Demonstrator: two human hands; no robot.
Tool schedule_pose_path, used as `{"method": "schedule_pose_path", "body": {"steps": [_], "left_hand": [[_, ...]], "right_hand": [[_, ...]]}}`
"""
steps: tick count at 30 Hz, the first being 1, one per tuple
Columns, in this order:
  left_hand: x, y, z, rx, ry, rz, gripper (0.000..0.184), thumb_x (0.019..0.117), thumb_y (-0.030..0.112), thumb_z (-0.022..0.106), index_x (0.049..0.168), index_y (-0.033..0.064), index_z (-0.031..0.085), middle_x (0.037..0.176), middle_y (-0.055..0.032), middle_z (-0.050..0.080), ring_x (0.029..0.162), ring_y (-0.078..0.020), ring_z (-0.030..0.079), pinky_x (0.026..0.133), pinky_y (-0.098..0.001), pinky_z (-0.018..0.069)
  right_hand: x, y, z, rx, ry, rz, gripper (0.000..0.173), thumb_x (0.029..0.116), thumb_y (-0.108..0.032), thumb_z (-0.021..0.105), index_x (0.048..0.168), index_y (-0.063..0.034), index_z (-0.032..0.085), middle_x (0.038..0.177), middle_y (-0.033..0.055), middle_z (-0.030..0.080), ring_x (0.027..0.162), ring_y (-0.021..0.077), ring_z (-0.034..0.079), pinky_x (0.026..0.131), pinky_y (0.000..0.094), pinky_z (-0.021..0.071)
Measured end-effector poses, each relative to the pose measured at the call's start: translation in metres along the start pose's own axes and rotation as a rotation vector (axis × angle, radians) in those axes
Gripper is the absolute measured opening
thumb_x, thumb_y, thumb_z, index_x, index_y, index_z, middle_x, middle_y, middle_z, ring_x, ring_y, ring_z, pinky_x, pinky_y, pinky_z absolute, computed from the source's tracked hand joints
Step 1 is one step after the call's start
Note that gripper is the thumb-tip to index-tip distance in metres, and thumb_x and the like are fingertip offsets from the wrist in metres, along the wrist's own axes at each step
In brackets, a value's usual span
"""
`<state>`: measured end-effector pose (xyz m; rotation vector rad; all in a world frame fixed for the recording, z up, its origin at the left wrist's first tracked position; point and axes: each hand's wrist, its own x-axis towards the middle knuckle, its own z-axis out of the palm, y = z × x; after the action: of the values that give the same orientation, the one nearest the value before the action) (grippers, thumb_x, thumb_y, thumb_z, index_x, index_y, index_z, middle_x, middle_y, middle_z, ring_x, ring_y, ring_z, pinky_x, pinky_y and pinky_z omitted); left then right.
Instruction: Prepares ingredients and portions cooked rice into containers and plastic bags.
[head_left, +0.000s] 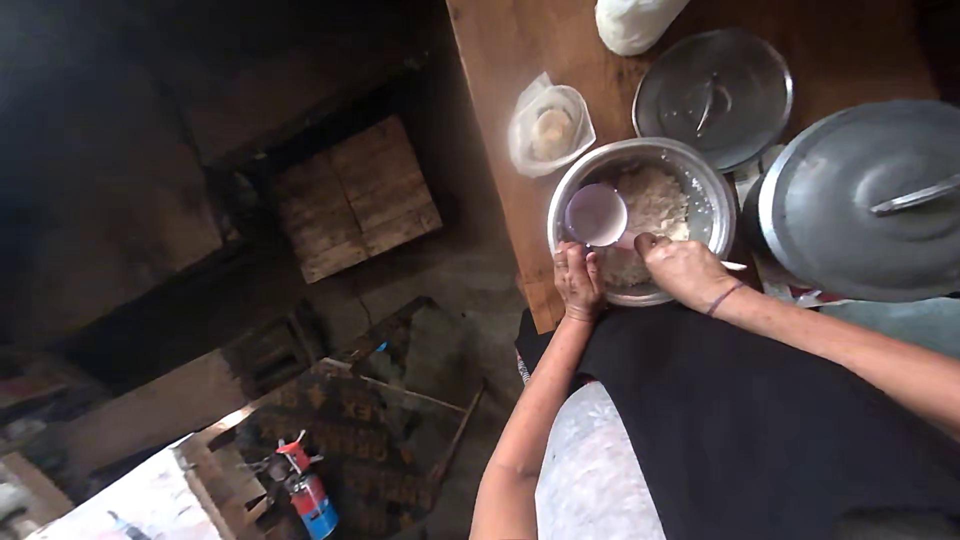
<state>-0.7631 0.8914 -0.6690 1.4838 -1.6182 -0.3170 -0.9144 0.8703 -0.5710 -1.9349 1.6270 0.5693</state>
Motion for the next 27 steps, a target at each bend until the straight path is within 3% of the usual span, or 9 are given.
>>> {"method": "schedule_pose_path", "body": {"steps": [5, 13, 15, 18, 20, 23, 25, 27], "left_hand": [[0.001, 0.001, 0.000, 0.006, 0.000, 0.004, 0.050, 0.1106, 0.038, 0.027, 0.097, 0.0011, 0.059, 0.100, -0.0175, 0.063, 0.109, -0.0248, 0.064, 0.099, -0.0326, 0.0494], [0.003, 0.000, 0.000, 0.014, -0.012, 0.029, 0.052, 0.1104, 0.038, 0.028, 0.097, 0.0002, 0.060, 0.102, -0.0178, 0.063, 0.108, -0.0260, 0.063, 0.098, -0.0322, 0.0496], [0.006, 0.002, -0.003, 0.001, -0.051, 0.012, 0.051, 0.1096, 0.036, 0.032, 0.096, -0.0019, 0.063, 0.102, -0.0202, 0.065, 0.107, -0.0293, 0.065, 0.096, -0.0354, 0.0515], [0.032, 0.016, -0.023, -0.085, -0.244, -0.143, 0.037, 0.1042, 0.020, 0.045, 0.094, -0.0049, 0.070, 0.099, -0.0202, 0.068, 0.095, -0.0304, 0.068, 0.083, -0.0427, 0.0559], [0.054, 0.020, -0.044, -0.146, -0.406, -0.248, 0.030, 0.1035, 0.015, 0.048, 0.094, -0.0034, 0.069, 0.102, -0.0180, 0.066, 0.092, -0.0282, 0.067, 0.077, -0.0447, 0.0560], [0.077, 0.020, -0.063, -0.165, -0.538, -0.251, 0.027, 0.1015, 0.014, 0.049, 0.089, -0.0008, 0.068, 0.098, -0.0152, 0.065, 0.091, -0.0272, 0.065, 0.076, -0.0456, 0.0535], [0.081, 0.019, -0.063, -0.185, -0.595, -0.209, 0.027, 0.0996, 0.014, 0.051, 0.083, 0.0004, 0.067, 0.090, -0.0131, 0.064, 0.088, -0.0262, 0.064, 0.075, -0.0450, 0.0533], [0.081, 0.023, -0.057, -0.257, -0.652, -0.209, 0.028, 0.0981, 0.012, 0.050, 0.082, -0.0016, 0.068, 0.083, -0.0132, 0.064, 0.082, -0.0253, 0.064, 0.073, -0.0450, 0.0526]], "right_hand": [[-0.007, -0.001, -0.011, 0.055, -0.166, -0.022, 0.023, 0.1051, -0.001, 0.044, 0.124, 0.0076, 0.054, 0.097, 0.0301, 0.068, 0.097, 0.0505, 0.069, 0.080, 0.0592, 0.0535], [-0.005, 0.026, -0.020, 0.050, -0.267, -0.169, 0.021, 0.1063, -0.009, 0.048, 0.121, -0.0008, 0.061, 0.097, 0.0247, 0.069, 0.098, 0.0459, 0.069, 0.084, 0.0594, 0.0519], [0.003, 0.038, -0.025, 0.042, -0.331, -0.210, 0.024, 0.1071, -0.015, 0.049, 0.122, -0.0014, 0.062, 0.101, 0.0251, 0.069, 0.102, 0.0462, 0.067, 0.087, 0.0608, 0.0505], [0.019, 0.075, -0.026, 0.178, -0.366, -0.270, 0.032, 0.1092, -0.023, 0.048, 0.118, 0.0018, 0.066, 0.107, 0.0266, 0.069, 0.107, 0.0459, 0.065, 0.092, 0.0640, 0.0482], [0.015, 0.098, -0.032, 0.407, -0.343, -0.249, 0.031, 0.1082, -0.023, 0.052, 0.116, 0.0037, 0.065, 0.098, 0.0241, 0.067, 0.095, 0.0391, 0.066, 0.088, 0.0596, 0.0493], [-0.011, 0.110, -0.053, 0.682, -0.311, -0.063, 0.026, 0.1082, -0.022, 0.051, 0.125, -0.0026, 0.055, 0.076, 0.0094, 0.055, 0.064, 0.0184, 0.053, 0.062, 0.0390, 0.0460], [-0.025, 0.108, -0.062, 0.762, -0.231, -0.008, 0.022, 0.1085, -0.017, 0.046, 0.127, -0.0061, 0.052, 0.069, 0.0032, 0.051, 0.058, 0.0124, 0.049, 0.055, 0.0319, 0.0423], [-0.035, 0.100, -0.066, 0.740, -0.105, -0.010, 0.026, 0.1076, -0.013, 0.044, 0.131, -0.0059, 0.054, 0.072, 0.0049, 0.054, 0.060, 0.0148, 0.052, 0.059, 0.0355, 0.0450]]}}
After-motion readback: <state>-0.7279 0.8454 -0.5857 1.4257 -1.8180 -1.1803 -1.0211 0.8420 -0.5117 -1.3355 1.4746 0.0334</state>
